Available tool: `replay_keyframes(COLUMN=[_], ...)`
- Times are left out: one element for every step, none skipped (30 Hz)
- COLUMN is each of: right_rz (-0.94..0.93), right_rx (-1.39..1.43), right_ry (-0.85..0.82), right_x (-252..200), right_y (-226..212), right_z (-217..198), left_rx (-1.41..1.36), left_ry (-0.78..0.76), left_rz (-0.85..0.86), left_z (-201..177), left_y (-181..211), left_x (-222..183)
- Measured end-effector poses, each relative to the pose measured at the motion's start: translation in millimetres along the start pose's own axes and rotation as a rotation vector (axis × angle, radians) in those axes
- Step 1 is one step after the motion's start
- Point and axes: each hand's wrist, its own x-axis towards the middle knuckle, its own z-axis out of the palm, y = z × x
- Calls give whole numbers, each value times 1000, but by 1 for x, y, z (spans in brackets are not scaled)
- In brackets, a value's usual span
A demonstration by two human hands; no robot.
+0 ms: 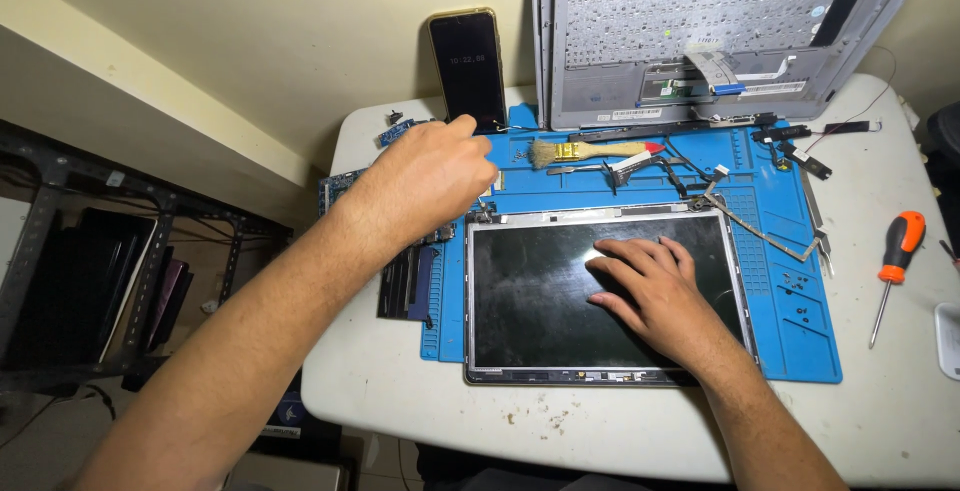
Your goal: Cleaning a laptop screen with a brush and organizing internal components on a repair bench.
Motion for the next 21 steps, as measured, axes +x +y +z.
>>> replay_keyframes(right_rz=[-2, -1, 0, 0, 3, 5, 3, 6, 9, 5, 2, 1, -1, -1, -1, -1, 0, -1, -1, -7, -13], right_rx=[-1, 7, 15, 14, 13, 12, 11, 14, 17, 16, 7, -1, -2, 1, 3, 3, 3, 3, 3, 0, -2], right_ry=[-2, -1, 0, 0, -4, -10, -13, -12, -11, -13, -11, -8, -9, -5, -1, -2, -5, -7, -7, -2, 4], right_x=[0, 0, 0, 0, 1, 0, 0, 1, 1, 1, 1, 1, 1, 1, 1, 1, 0, 1, 0, 0, 0], right_y=[-1, -2, -2, -2, -2, -2, -2, -2, -2, -2, -1, 0, -1, -1, -1, -1, -1, -1, 0, 0, 1], right_z=[-1, -2, -3, -3, -3, -3, -3, -3, -3, -2, -1, 0, 0, -1, -1, -1, -1, -1, 0, 1, 2], left_rx=[-1, -16, -32, -32, 23, 76, 74, 63, 52, 52, 62, 72, 72, 43, 14, 13, -7, -26, -27, -32, -38], left_ry=[0, 15, 31, 32, 2, -29, -29, -51, -73, -75, -63, -50, -50, -26, -2, -2, 49, 100, 100, 75, 51], left_rz=[-3, 5, 12, 11, 20, 28, 26, -28, -81, -86, -73, -57, -60, -33, -7, -7, 1, 8, 7, 18, 30], left_z=[-5, -9, -14, -16, -17, -19, -13, -7, -2, 2, 6, 11, 8, 6, 4, 2, 1, -1, -4, -7, -10], left_y=[1, 2, 3, 3, 4, 4, 5, 6, 7, 6, 5, 4, 3, 2, 2, 2, 3, 3, 3, 4, 4], left_x=[0, 1, 1, 1, 0, -2, 0, 2, 3, 2, 1, 1, 0, 0, 0, 0, 0, -1, 0, 0, 0])
